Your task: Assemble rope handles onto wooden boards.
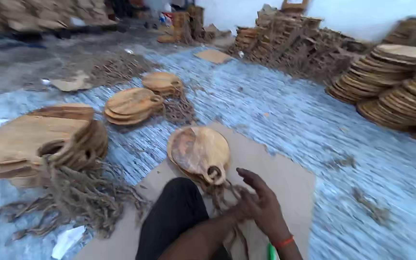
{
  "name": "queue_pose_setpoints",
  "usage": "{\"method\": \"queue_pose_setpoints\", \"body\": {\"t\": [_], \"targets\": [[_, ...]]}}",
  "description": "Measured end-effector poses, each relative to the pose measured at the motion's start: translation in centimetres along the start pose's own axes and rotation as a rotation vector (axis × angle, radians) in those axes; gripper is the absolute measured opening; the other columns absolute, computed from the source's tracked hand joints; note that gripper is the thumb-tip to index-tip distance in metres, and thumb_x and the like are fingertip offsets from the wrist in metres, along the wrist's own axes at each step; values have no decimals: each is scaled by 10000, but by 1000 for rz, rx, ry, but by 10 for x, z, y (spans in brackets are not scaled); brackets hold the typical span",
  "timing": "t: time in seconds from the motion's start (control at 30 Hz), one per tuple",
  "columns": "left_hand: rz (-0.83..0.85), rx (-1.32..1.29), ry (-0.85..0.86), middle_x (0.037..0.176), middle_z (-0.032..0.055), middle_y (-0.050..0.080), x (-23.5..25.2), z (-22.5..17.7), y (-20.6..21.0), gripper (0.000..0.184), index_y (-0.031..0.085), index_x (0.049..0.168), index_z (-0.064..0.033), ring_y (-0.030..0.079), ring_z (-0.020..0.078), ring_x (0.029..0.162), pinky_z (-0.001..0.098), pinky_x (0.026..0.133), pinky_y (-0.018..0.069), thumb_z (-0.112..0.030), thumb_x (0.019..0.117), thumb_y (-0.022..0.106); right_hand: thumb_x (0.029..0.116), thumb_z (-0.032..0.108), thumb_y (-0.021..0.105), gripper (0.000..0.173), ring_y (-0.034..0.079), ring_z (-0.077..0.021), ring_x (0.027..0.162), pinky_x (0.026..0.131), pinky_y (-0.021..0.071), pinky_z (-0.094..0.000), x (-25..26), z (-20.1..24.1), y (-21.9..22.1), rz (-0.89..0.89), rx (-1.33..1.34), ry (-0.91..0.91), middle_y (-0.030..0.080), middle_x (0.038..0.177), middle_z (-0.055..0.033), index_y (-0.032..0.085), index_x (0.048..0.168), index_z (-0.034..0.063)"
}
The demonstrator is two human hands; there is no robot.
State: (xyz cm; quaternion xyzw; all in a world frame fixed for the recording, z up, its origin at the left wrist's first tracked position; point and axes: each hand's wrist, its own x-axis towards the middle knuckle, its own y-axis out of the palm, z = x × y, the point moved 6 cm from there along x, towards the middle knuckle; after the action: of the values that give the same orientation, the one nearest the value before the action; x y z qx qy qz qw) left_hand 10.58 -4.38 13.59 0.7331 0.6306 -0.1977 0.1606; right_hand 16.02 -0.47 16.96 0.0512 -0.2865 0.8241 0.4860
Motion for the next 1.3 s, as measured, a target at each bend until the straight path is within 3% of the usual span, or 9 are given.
{"method": "queue_pose_setpoints", "body": {"t": [0.1,0.27,0.4,0.6,0.73,0.87,1.0,1.1,1.3], "targets": [[191,309,336,1202,226,692,89,40,36,352,612,1306,64,686,276,1056,426,947,551,-63,982,666,1008,72,588,285,699,-222,1082,976,571,-432,-60,-72,-75,-131,-161,305,713,1215,-144,668,1270,-8],[324,350,257,1049,154,708,116,49,59,345,608,1289,-2,687,192,814,375,753,588,-122,981,706,993,108,676,441,679,-299,1161,981,562,-520,-107,-106,-98,24,-269,524,629,1403,-140,572,1419,60],[277,306,257,848,106,668,130,65,54,266,609,1231,-21,600,151,615,322,588,535,-121,994,675,925,141,787,619,716,-328,1024,944,559,-539,-114,-116,-83,116,-284,617,726,1151,-175,518,1479,81],[211,143,190,904,94,723,123,59,50,275,619,1113,-5,645,134,688,307,661,542,-251,1102,498,990,78,688,212,676,-294,724,677,572,-469,-132,-112,-99,-11,-203,651,719,961,-179,673,1194,27],[336,286,175,839,101,676,130,74,59,218,611,1101,12,656,157,707,339,699,574,-175,1008,675,1012,72,652,192,705,-290,818,763,591,-466,-140,-113,-106,-46,-99,724,724,1059,-179,679,1191,7],[325,381,192,867,93,644,132,85,69,393,592,1148,-17,600,158,670,333,626,525,-133,863,837,1046,122,612,188,661,-218,724,654,544,-376,-148,-138,-106,-43,-46,799,735,999,-135,685,1191,27],[241,435,261,936,110,695,135,90,72,382,672,1206,-60,648,189,769,397,731,556,-162,871,827,1030,175,648,195,710,-198,869,850,572,-420,-156,-184,-105,27,-88,747,750,993,-103,732,1162,58],[256,481,209,969,112,691,137,97,75,366,673,1208,-55,645,188,813,406,776,548,-183,891,804,953,161,757,314,705,-270,917,851,569,-485,-164,-186,-105,99,-131,749,735,1058,-143,707,1253,84],[273,468,50,947,123,672,136,109,77,347,636,1256,-41,619,175,718,362,678,543,-172,951,738,997,187,699,204,712,-286,1037,955,539,-519,-173,-185,-100,119,-180,774,753,1119,-135,772,1163,93]]}}
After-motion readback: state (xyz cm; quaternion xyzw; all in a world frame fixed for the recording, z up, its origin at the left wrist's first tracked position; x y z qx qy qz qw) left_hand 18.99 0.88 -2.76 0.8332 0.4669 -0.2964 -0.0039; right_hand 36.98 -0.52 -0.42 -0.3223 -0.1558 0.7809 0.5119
